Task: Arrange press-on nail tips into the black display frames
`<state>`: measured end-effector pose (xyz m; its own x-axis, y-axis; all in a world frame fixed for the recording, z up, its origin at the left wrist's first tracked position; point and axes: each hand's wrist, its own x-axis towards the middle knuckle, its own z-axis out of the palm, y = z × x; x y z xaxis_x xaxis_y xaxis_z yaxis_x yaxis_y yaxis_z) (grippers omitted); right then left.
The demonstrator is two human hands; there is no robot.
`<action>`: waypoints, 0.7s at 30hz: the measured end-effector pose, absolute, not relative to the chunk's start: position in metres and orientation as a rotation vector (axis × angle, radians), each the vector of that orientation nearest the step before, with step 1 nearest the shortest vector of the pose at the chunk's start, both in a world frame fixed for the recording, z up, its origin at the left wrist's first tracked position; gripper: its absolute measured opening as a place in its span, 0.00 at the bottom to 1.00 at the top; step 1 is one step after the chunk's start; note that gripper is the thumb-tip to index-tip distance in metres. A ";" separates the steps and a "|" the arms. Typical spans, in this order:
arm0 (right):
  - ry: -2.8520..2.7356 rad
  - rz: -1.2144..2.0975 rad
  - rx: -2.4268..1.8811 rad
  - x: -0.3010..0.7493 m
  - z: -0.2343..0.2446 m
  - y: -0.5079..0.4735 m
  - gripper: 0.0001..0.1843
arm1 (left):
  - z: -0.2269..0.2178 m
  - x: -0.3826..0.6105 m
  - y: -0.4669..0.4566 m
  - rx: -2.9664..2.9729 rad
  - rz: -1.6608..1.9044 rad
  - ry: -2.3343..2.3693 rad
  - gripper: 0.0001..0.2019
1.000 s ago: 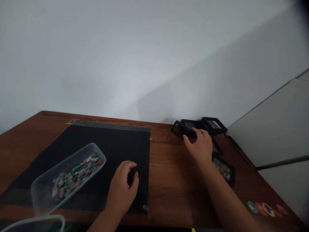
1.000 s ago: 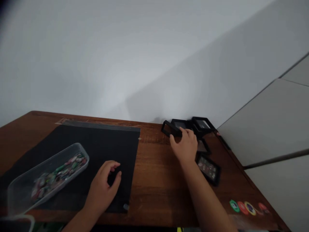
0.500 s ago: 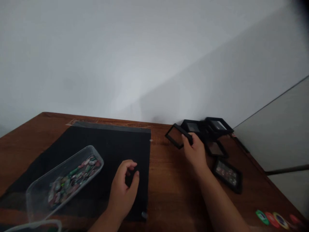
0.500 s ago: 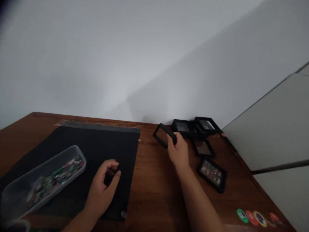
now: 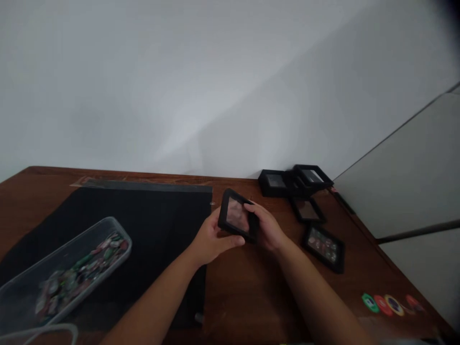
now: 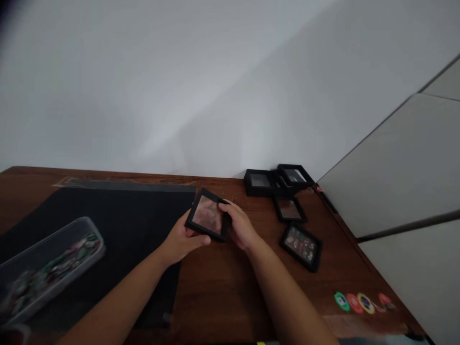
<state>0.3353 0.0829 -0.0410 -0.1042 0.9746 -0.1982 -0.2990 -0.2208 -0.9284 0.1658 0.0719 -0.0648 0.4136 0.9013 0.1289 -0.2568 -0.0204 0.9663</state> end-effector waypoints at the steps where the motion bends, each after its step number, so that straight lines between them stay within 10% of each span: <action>1: -0.878 1.572 -1.087 0.335 -0.042 0.084 0.16 | -0.065 0.169 0.074 1.229 1.053 0.647 0.35; 21: -0.747 2.114 -1.031 0.341 -0.033 0.084 0.16 | -0.058 0.166 0.084 0.878 1.111 0.434 0.26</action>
<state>0.3414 0.0838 -0.0331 -0.4701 0.7599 -0.4489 -0.3094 -0.6182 -0.7226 0.1664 0.0837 -0.0576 0.4090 0.9056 0.1127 -0.5891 0.1678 0.7904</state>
